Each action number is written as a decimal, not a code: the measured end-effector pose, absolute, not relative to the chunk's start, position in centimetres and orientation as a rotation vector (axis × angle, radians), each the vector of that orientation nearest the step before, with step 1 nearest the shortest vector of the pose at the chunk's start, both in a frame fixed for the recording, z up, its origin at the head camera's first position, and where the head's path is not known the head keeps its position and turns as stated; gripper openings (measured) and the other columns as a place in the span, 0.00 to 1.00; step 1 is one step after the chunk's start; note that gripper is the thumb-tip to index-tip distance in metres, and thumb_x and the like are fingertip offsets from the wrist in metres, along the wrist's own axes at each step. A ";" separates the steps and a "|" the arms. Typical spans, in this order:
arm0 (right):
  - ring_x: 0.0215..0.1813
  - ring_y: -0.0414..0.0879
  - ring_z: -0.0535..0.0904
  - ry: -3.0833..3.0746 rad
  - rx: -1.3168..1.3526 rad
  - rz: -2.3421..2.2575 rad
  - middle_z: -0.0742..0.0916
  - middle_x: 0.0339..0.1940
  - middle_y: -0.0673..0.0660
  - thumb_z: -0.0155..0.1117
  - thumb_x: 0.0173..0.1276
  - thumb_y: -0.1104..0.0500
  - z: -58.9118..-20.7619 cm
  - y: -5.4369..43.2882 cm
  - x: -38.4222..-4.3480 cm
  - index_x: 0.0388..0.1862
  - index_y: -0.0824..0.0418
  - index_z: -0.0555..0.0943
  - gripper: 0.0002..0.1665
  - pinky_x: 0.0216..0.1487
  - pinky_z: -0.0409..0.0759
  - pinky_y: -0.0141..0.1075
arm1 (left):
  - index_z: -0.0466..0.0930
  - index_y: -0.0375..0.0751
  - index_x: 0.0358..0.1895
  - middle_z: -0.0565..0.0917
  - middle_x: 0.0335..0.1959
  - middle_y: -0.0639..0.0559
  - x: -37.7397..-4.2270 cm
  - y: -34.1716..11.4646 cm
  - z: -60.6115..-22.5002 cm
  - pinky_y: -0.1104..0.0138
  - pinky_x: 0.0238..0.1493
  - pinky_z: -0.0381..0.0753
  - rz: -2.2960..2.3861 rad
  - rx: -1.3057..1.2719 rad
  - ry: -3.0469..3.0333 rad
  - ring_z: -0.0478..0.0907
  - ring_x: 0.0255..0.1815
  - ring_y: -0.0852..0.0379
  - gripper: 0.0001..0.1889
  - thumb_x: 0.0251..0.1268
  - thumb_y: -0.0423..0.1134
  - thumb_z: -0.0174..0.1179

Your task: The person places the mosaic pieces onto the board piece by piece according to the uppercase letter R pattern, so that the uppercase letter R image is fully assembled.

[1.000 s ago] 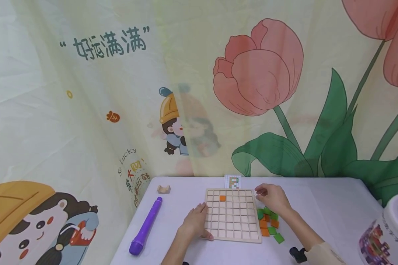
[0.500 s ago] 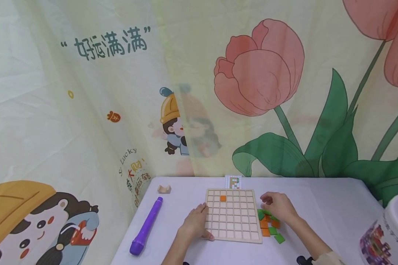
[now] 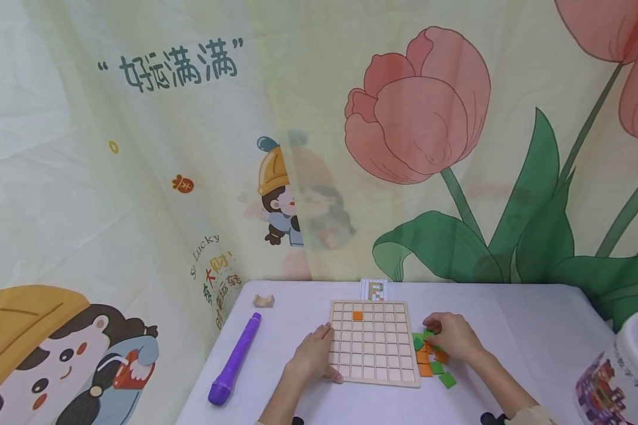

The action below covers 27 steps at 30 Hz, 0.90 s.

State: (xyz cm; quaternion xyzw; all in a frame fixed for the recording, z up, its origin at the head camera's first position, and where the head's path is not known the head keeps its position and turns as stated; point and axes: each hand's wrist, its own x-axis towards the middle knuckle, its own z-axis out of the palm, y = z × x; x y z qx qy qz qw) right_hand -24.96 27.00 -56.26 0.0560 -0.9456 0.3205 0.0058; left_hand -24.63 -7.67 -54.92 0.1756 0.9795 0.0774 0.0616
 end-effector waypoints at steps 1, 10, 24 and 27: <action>0.41 0.48 0.85 -2.958 0.178 0.998 0.90 0.38 0.52 0.79 0.57 0.68 -56.3 27.0 -25.0 0.46 0.66 0.87 0.17 0.47 0.88 0.48 | 0.69 0.29 0.74 0.69 0.77 0.37 -24.6 -7.7 -54.9 0.49 0.78 0.66 0.236 0.532 2.960 0.65 0.79 0.42 0.65 0.26 0.59 0.85; 0.38 0.46 0.83 -2.941 0.139 1.011 0.88 0.34 0.49 0.80 0.54 0.71 -56.7 27.0 -25.2 0.46 0.64 0.88 0.19 0.43 0.87 0.46 | 0.69 0.29 0.74 0.69 0.77 0.36 -24.6 -7.6 -54.8 0.47 0.76 0.68 0.209 0.551 2.958 0.65 0.79 0.41 0.64 0.29 0.60 0.84; 0.36 0.46 0.85 -2.788 0.116 1.226 0.89 0.33 0.49 0.78 0.60 0.68 -57.1 27.9 -25.8 0.47 0.66 0.88 0.15 0.33 0.83 0.30 | 0.69 0.31 0.74 0.69 0.78 0.38 -24.7 -7.4 -54.9 0.46 0.77 0.68 0.190 0.534 2.950 0.65 0.79 0.42 0.64 0.28 0.60 0.84; 0.37 0.47 0.86 -2.762 0.100 1.274 0.89 0.33 0.50 0.77 0.61 0.68 -57.3 27.3 -26.1 0.48 0.67 0.88 0.15 0.33 0.84 0.30 | 0.70 0.31 0.74 0.70 0.78 0.38 -24.8 -7.4 -54.9 0.47 0.77 0.67 0.157 0.517 2.948 0.65 0.79 0.42 0.63 0.28 0.61 0.84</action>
